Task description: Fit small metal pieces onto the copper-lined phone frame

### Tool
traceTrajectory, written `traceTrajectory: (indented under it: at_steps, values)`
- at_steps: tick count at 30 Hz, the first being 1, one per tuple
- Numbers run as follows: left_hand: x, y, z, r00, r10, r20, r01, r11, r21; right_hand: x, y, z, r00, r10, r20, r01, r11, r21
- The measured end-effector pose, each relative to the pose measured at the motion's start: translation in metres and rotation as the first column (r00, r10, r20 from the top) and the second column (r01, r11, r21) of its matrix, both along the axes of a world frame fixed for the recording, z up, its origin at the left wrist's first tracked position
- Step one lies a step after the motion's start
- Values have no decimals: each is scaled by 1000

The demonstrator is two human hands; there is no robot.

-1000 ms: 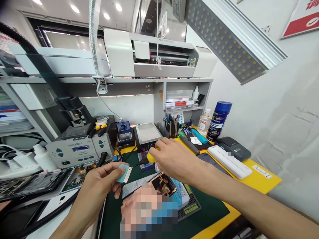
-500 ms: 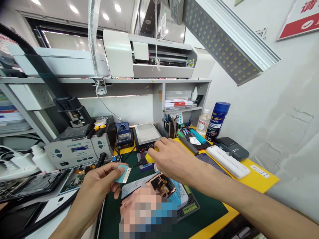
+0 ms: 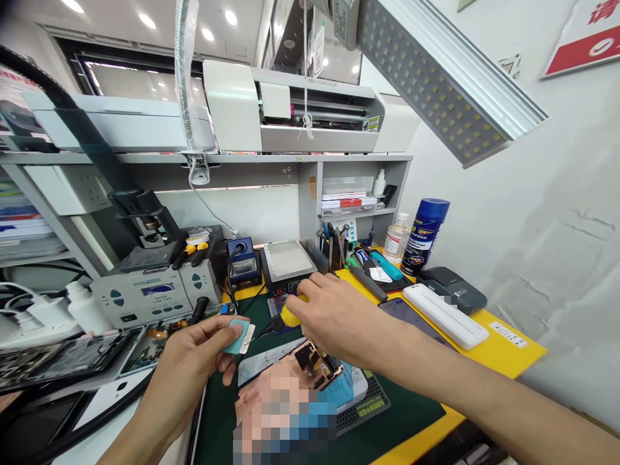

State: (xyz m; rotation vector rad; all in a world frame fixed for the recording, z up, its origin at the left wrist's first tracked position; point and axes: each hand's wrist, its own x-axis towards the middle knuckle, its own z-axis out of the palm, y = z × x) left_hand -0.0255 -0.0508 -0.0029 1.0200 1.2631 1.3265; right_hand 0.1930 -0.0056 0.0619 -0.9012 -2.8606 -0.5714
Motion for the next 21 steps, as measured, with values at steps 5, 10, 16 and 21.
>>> traceTrajectory:
  at_steps: [5,10,16,21]
  values:
    - [1,0,0,1000,1,-2,-1,1000,5,-3,-5,1,999,30,36,-30,1000,-1]
    - [1,0,0,1000,-5,4,5,1000,10,-4,-5,2,998,33,47,-33,999,-1]
    - [-2,1,-2,1000,11,3,-11,1000,-9,-3,-6,1,1000,28,15,-27,1000,-12]
    - [-5,0,-3,999,35,-7,-35,999,-38,15,10,-4,956,-90,-279,45,985,-165]
